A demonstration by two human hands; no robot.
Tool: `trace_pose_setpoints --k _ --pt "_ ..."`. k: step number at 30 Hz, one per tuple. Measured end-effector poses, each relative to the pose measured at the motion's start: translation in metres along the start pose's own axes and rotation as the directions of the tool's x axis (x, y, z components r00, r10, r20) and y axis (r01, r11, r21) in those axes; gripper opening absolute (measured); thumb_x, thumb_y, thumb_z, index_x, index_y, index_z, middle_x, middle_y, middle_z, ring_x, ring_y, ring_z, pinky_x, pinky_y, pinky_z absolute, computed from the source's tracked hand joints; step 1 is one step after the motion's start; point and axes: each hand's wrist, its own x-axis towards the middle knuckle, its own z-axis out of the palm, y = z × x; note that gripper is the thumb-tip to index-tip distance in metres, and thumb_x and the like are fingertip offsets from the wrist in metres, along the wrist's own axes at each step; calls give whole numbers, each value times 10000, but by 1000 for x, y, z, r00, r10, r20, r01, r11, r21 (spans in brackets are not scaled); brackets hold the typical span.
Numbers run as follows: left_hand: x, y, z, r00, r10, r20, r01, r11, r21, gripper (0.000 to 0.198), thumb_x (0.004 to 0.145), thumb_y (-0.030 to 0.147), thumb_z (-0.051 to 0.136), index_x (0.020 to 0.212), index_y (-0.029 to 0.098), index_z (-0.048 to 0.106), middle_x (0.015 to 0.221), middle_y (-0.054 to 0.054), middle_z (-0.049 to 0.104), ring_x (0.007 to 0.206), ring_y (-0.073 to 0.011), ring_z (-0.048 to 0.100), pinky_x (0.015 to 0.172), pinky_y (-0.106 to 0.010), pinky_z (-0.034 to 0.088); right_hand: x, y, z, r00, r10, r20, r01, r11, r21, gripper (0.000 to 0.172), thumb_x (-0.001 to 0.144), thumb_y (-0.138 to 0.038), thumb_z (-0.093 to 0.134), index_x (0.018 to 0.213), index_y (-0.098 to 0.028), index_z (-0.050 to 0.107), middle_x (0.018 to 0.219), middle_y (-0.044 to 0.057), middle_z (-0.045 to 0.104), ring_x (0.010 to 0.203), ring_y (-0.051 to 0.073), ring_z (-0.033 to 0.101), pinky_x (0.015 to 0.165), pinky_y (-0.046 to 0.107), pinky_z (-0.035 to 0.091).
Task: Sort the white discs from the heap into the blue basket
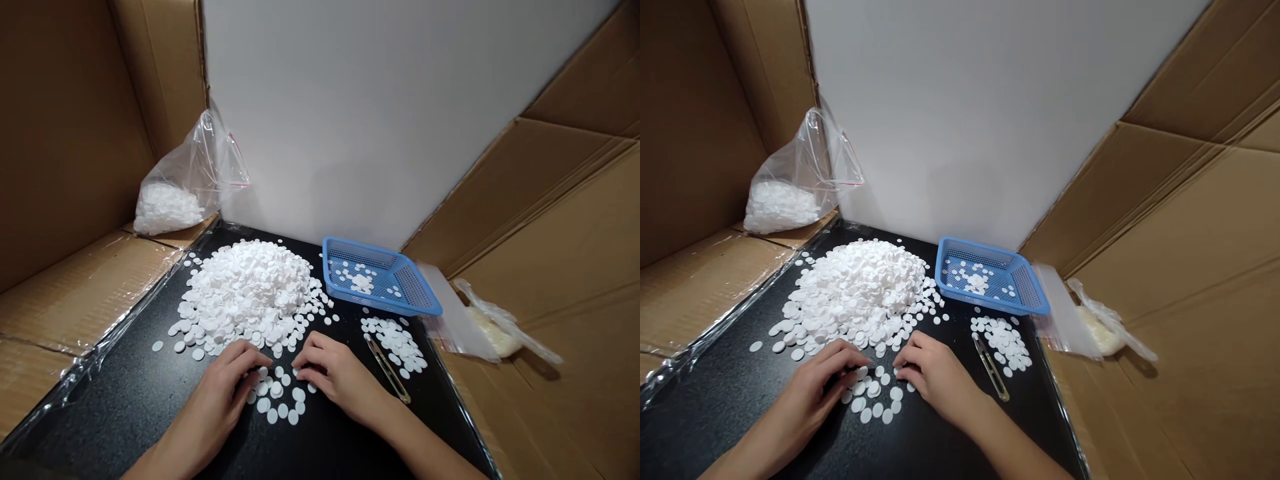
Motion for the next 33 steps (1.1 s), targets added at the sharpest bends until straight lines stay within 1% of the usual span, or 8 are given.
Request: trace_pose_setpoints --k 3,7,11,17,21,25,28,33 --pt "-2 0 1 1000 -2 0 2 1000 17 192 986 233 468 1000 284 653 1012 -28 645 908 -200 629 784 -294 497 -1 1 1 1000 -7 -6 8 1000 23 186 838 -30 681 766 -199 656 825 -9 601 741 138 591 667 229 449" --pt "-2 1 1 1000 -8 10 8 1000 21 171 981 234 481 996 287 642 1001 -17 635 911 -193 629 800 -295 496 -5 2 -6 997 -15 72 12 999 41 232 791 31 667 763 -198 641 814 -23 581 733 129 578 650 216 433" --pt "-2 1 0 1000 -19 24 19 1000 13 157 977 235 489 991 279 639 995 -21 639 883 -195 623 772 -296 489 -7 1 -14 984 11 175 -26 996 83 150 817 -80 732 767 -209 674 931 -3 603 816 150 614 705 234 469" --pt "-2 1 0 999 -24 21 24 1000 14 201 1009 276 443 994 265 643 987 -42 641 857 -205 622 756 -307 494 -1 2 -8 998 29 47 -30 999 30 149 900 -83 628 881 -217 690 871 9 612 814 169 611 732 268 465" --pt "-1 3 6 999 42 33 -45 994 98 110 961 306 575 1024 283 662 1046 -42 622 951 -225 622 834 -329 506 -1 4 -2 998 32 47 -33 999 26 145 868 -70 670 838 -212 665 883 -4 570 761 144 573 678 245 442" --pt "1 3 13 995 93 36 -98 977 190 70 886 196 655 920 256 655 1021 -32 609 928 -230 618 766 -317 498 -4 3 -4 992 20 125 -32 995 97 152 833 -69 721 817 -209 666 904 -16 551 752 127 557 654 221 427" --pt "2 3 13 995 84 51 -91 984 152 111 931 174 592 887 252 658 1006 -28 604 921 -212 614 779 -313 494 -4 2 -9 984 30 175 -55 989 136 136 847 -97 728 786 -213 692 889 -15 568 795 141 579 689 228 436" --pt "3 0 10 998 44 34 -48 993 110 188 983 206 494 848 237 621 954 -24 591 878 -193 600 768 -299 482 -2 1 -12 993 105 60 -111 990 92 181 902 -45 616 909 -205 699 932 12 596 855 168 595 771 272 449"
